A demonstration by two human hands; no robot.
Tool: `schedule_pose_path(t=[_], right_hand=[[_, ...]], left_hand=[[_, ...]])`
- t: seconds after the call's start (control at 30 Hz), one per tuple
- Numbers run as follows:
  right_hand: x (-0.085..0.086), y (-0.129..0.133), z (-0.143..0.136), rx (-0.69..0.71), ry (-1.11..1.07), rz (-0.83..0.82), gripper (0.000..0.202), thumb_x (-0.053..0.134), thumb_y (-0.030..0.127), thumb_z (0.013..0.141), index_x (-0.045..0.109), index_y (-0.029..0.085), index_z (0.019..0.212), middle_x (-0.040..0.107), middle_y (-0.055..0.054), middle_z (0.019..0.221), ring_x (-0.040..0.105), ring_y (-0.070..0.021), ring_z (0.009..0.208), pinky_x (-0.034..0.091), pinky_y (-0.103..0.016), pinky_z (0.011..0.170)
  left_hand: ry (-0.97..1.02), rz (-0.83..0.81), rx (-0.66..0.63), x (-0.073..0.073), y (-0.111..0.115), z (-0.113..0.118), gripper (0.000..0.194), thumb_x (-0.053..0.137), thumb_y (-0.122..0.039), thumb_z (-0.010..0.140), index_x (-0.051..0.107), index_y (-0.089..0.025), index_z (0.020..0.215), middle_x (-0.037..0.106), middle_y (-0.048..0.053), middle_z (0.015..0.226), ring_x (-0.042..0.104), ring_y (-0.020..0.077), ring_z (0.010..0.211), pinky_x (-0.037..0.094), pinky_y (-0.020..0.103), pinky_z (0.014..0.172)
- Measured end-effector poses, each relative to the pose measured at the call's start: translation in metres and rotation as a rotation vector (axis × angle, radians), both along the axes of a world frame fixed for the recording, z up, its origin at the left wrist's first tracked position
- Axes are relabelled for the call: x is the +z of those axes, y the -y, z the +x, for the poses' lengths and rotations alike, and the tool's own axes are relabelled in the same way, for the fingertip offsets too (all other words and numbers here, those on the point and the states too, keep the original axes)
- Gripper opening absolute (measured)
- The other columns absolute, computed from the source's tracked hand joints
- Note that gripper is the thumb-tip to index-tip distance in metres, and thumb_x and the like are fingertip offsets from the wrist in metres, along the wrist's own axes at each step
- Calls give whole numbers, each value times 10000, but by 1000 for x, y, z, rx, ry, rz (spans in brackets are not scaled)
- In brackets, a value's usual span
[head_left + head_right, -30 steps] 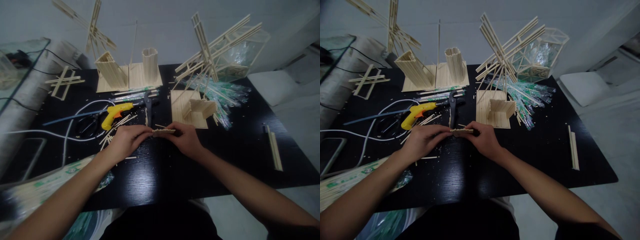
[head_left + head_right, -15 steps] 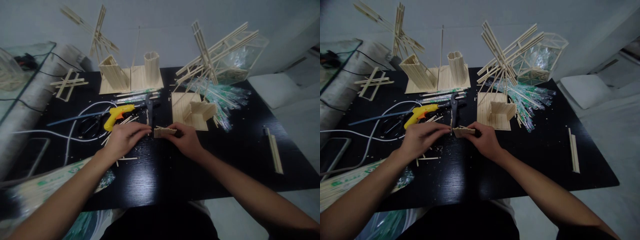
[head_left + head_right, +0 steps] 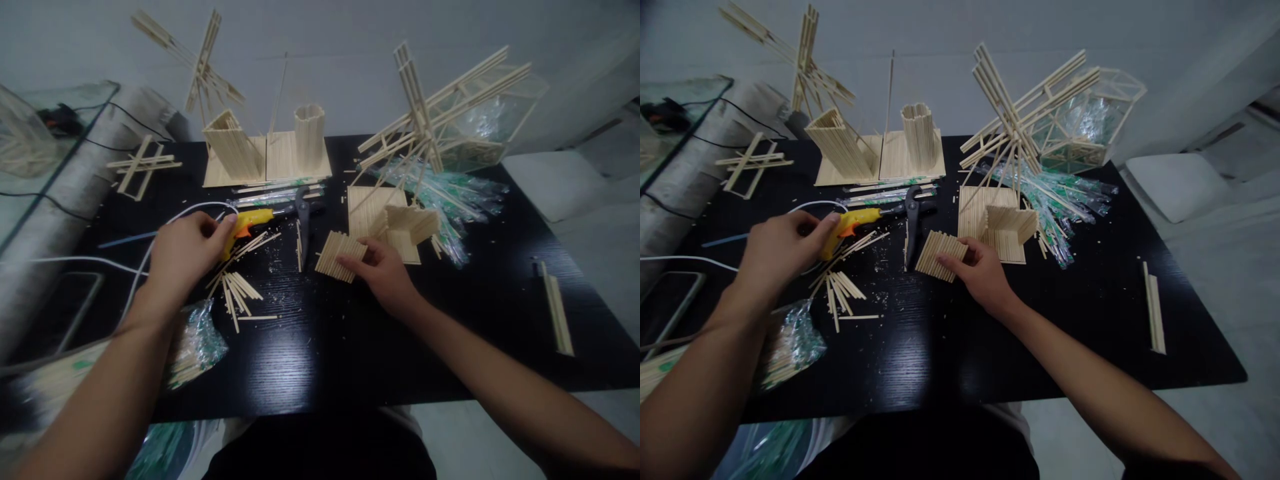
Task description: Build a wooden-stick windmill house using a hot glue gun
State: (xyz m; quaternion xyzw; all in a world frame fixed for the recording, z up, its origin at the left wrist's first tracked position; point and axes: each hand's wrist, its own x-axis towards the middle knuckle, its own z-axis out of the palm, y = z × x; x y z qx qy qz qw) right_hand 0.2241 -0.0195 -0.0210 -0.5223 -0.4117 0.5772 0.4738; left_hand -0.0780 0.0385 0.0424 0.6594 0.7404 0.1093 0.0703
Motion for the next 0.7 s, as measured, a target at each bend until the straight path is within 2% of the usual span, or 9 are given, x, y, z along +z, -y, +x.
schedule_pose_path(t=[0.1, 0.23, 0.37, 0.4, 0.47, 0.57, 0.63, 0.7], right_hand=[[-2, 0, 0, -11, -46, -30, 411, 968, 400, 644, 717, 227, 919, 803, -14, 899, 750, -199, 814, 626, -360, 797], [-3, -1, -1, 20, -124, -30, 402, 946, 429, 681, 717, 220, 935, 803, -30, 947, 759, -206, 848, 641, -376, 809], [-1, -1, -2, 33, -208, -70, 432, 953, 443, 669, 698, 218, 936, 795, -28, 945, 761, -215, 820, 671, -381, 712], [-1, -1, -2, 33, -218, -76, 435, 956, 437, 666, 698, 215, 936, 793, -28, 942, 759, -211, 808, 674, -373, 695], [0, -1, -2, 40, -221, -76, 427, 954, 423, 678, 703, 208, 948, 791, -34, 955, 757, -202, 802, 676, -356, 682], [1, -1, -2, 55, -221, -79, 419, 945, 427, 692, 700, 205, 949, 789, -40, 974, 756, -201, 810, 675, -338, 656], [2, -1, -2, 64, -234, -85, 414, 944, 427, 697, 697, 205, 943, 785, -34, 961, 755, -198, 804, 679, -335, 648], [2, -1, -1, 71, -254, -86, 402, 943, 419, 703, 695, 207, 937, 777, -25, 933, 753, -192, 792, 685, -335, 653]], left_hand=[[28, -87, -35, -3, 0, 1, 592, 557, -731, 904, 742, -175, 814, 681, 96, 718, 533, 224, 616, 323, 306, 590], [125, -101, -64, -4, -2, 0, 471, 647, -640, 879, 727, -187, 780, 686, 76, 704, 569, 221, 621, 347, 315, 601], [220, -75, -42, -3, -1, 1, 445, 655, -602, 901, 676, -182, 753, 629, 26, 641, 532, 180, 595, 333, 300, 579], [307, -53, -39, -3, 0, 2, 424, 665, -579, 908, 664, -180, 765, 621, 15, 637, 515, 161, 587, 335, 292, 572], [606, -33, -70, -3, 1, 4, 376, 684, -534, 920, 652, -173, 822, 662, 20, 695, 533, 138, 593, 384, 278, 574], [1055, -123, -180, -2, 3, 8, 378, 703, -537, 913, 667, -161, 906, 750, 87, 854, 633, 154, 629, 500, 287, 568], [1155, -191, -245, -1, 4, 10, 396, 722, -553, 897, 685, -158, 887, 753, 98, 823, 607, 138, 556, 472, 266, 476], [1154, -242, -306, 1, 6, 12, 391, 723, -549, 900, 691, -169, 814, 699, 65, 671, 500, 99, 452, 373, 244, 403]])
